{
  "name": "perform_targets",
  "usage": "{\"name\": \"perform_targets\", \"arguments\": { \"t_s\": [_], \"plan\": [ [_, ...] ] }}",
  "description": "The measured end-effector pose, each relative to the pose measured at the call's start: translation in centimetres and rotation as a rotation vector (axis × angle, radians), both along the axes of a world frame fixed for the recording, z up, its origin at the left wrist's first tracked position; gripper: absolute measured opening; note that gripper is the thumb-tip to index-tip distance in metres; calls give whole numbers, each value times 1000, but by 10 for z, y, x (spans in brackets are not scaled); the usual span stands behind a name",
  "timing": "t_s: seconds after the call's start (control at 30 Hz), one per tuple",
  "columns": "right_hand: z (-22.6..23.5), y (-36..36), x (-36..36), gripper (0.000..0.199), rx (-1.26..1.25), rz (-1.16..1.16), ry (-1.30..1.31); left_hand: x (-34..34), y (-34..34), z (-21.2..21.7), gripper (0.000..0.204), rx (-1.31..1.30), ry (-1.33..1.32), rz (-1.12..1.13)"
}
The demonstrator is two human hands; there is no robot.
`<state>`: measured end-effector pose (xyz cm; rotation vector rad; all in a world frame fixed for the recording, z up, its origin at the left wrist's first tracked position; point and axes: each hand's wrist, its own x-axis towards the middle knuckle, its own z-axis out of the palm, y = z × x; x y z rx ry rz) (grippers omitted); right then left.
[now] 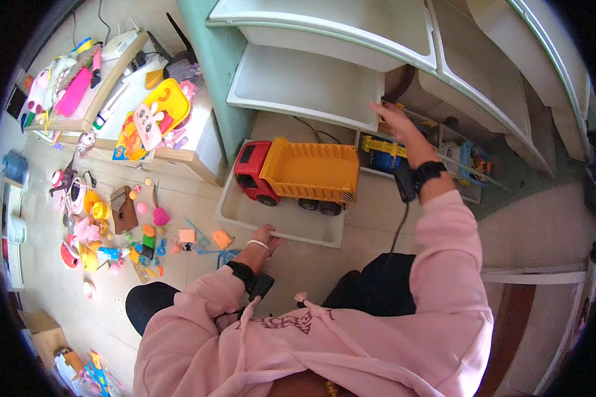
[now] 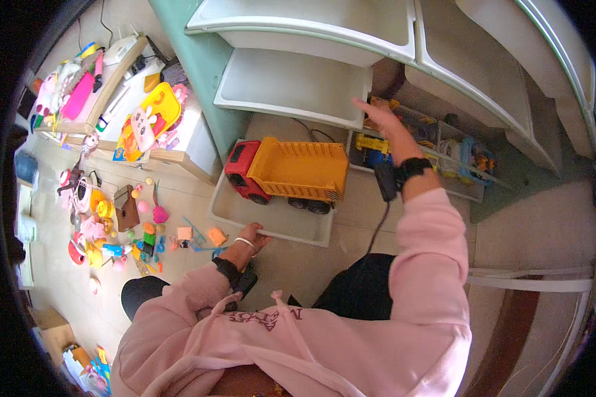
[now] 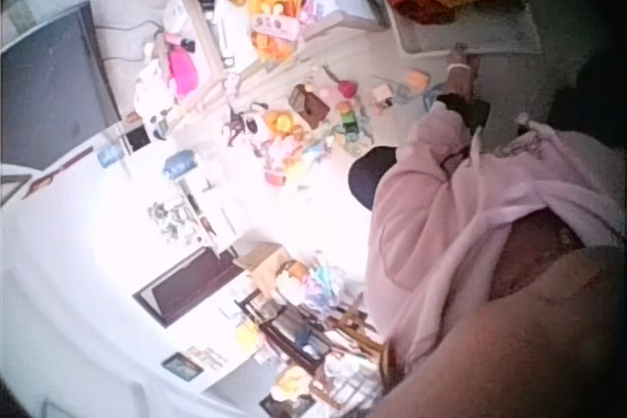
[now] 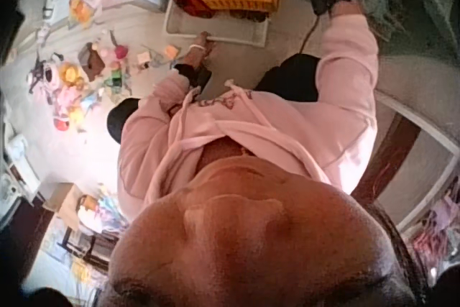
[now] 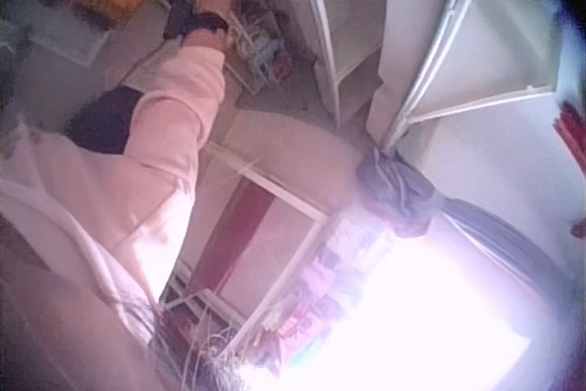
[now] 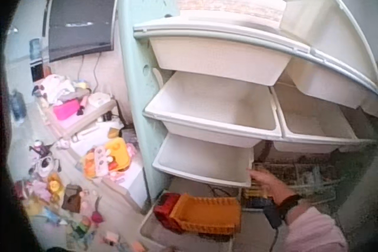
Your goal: The person organizes scattered toys in a cluttered room. They place a toy dump truck into a shelf bin, then gather small colorful pieces from a basket and put them into a green circular container, which is also placed on the shelf.
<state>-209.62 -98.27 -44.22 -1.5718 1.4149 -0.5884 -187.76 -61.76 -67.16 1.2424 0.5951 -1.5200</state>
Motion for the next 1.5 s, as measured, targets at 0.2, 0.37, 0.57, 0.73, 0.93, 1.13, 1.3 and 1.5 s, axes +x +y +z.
{"name": "perform_targets", "arguments": {
  "t_s": [0.2, 0.37, 0.57, 0.73, 0.93, 1.13, 1.3, 1.5],
  "plan": [
    [-20, -36, 18, 44, 320, 39, -96, -2, 8, 64, 19, -48, -63, -6],
    [14, -35, 12, 28, 300, -25, -242, -4, -22, 80, 19, -127, -151, -59],
    [67, -21, 19, 22, 241, 4, -431, 1, -29, 73, 17, -152, -159, -70],
    [85, -15, 19, 22, 273, -8, -341, 12, -18, 75, 17, -96, -186, -122],
    [86, -14, 12, 20, 257, -33, -333, 10, -17, 69, 19, -127, -208, -48],
    [89, -11, 9, 33, 353, -48, -290, 9, -35, 78, 19, -131, -299, -33],
    [84, -8, 12, 33, 341, -33, -319, 7, -20, 103, 17, -66, -390, -31],
    [73, -9, 16, 35, 342, 7, -273, 3, -45, 115, 15, -15, -368, -19]
  ]
}}
